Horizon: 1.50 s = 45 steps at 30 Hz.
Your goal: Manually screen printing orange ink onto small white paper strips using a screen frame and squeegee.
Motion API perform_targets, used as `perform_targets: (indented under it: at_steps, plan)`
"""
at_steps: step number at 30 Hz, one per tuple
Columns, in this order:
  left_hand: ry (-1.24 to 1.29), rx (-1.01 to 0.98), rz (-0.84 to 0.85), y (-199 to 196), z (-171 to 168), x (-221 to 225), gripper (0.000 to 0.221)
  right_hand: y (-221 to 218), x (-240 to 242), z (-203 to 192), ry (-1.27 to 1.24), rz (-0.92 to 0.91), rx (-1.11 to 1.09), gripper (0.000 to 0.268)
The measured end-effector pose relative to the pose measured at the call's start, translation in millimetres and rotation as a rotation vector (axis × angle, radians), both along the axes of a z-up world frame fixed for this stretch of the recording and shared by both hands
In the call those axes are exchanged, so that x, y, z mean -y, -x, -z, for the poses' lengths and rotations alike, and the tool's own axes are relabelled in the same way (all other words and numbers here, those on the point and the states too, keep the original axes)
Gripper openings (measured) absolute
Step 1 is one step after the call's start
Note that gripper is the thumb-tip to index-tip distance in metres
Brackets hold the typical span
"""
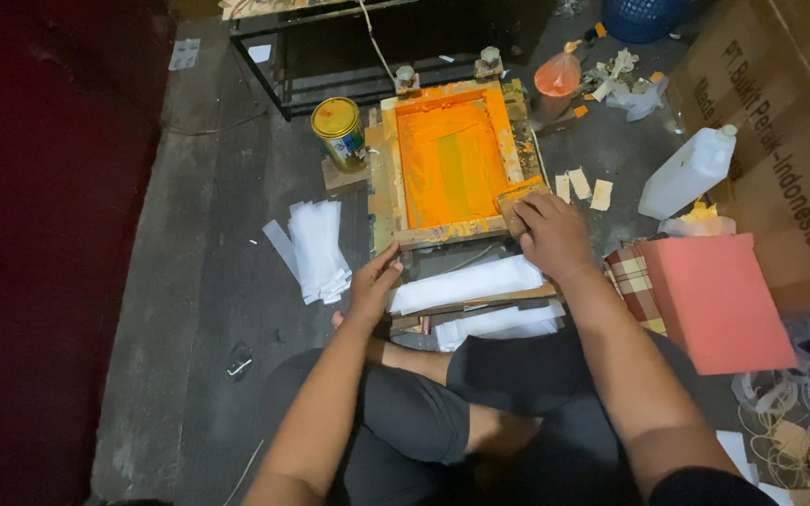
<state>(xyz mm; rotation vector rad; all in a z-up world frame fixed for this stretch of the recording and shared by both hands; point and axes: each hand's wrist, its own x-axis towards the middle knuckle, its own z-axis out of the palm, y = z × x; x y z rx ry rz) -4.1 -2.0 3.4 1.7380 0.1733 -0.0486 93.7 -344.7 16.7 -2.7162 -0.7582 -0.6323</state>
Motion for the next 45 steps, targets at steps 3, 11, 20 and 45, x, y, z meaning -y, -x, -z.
perform_targets:
  at_steps: [3,11,20,45]
  plan:
    - [-0.002,0.0,-0.009,-1,2,0,0.052,3,2,-4,0.015,-0.01,-0.038,0.043]
    - [-0.003,-0.03,-0.021,0,-4,1,0.052,6,-3,-11,0.052,0.012,-0.147,0.045]
    - [0.001,-0.045,-0.041,-2,5,2,0.051,12,-9,-17,0.055,0.016,-0.109,0.04]
    - [0.18,-0.001,0.001,-17,12,9,0.079,8,-15,-23,0.204,0.125,-0.035,0.045]
